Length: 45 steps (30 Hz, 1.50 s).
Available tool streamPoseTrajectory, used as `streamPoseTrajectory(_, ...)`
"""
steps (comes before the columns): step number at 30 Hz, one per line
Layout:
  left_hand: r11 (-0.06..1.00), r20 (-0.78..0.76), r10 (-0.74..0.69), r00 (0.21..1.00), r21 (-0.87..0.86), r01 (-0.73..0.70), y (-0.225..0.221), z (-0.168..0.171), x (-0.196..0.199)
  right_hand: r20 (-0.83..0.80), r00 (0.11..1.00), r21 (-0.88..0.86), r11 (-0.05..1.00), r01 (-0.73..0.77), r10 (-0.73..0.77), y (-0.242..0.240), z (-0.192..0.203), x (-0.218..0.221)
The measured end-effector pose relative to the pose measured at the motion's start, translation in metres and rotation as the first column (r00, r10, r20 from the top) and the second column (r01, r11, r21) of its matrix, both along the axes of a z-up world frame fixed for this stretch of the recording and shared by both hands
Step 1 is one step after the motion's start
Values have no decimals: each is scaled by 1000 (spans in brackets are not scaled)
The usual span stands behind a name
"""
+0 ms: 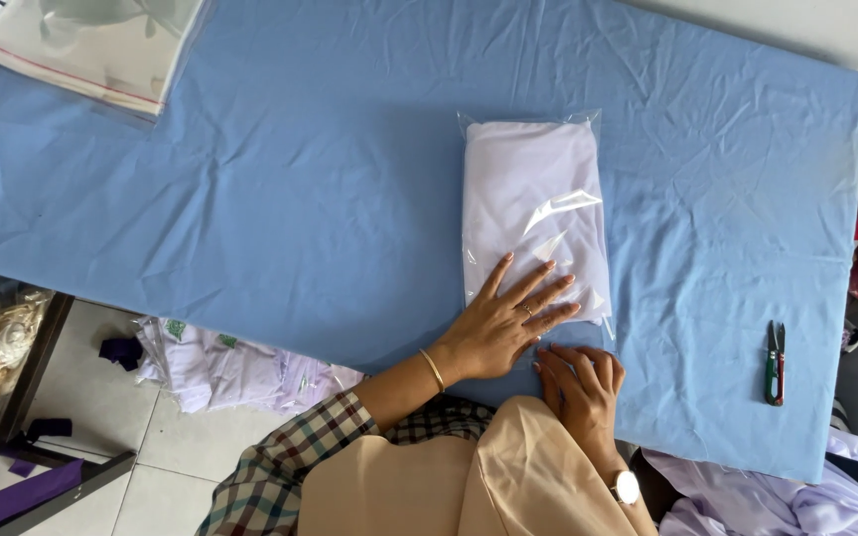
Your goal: Folding a white garment and placing it into a clear plastic packaging bag on a work table.
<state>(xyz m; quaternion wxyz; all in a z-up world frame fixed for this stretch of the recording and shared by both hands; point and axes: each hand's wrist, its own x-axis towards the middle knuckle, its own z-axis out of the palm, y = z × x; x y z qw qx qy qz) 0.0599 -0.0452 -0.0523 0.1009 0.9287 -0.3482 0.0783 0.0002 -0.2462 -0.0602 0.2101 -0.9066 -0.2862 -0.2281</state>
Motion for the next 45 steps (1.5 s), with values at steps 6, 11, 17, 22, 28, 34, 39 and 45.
streamPoseTrajectory(6, 1000, -28, -2, 1000, -16, 2, -1, -3, 1, -216, 973, 122, 986, 112, -83, 4, 4, 3)
streamPoseTrajectory(11, 1000, -36, -18, 999, -22, 17, 1, -2, 1, -225, 965, -48, 991, 125, -133, 8, -1, 3)
streamPoseTrajectory(17, 1000, -18, 1, 1000, 26, 0, -2, -9, 2, -125, 986, -231, 970, 75, -106, 18, 13, 11)
streamPoseTrajectory(22, 995, -25, -5, 1000, -98, 2, -1, -7, 2, -101, 994, -234, 971, -50, 27, 5, 18, 2)
streamPoseTrajectory(28, 1000, -4, -7, 1000, 23, 7, 1, -6, 4, -432, 889, 174, 981, -85, 153, -24, 37, -30)
streamPoseTrajectory(34, 997, 25, -78, 997, -4, 78, 11, 7, 2, -936, 209, 351, 718, 601, 282, -93, 12, -93)
streamPoseTrajectory(39, 986, 67, -154, 986, -60, 158, 30, 4, -17, -846, 136, 321, 289, 902, 515, -168, -120, -149)
streamPoseTrajectory(45, 906, 192, -141, 971, -371, 205, 57, -2, -46, -977, 162, 207, 760, 617, 135, -155, -109, -144)
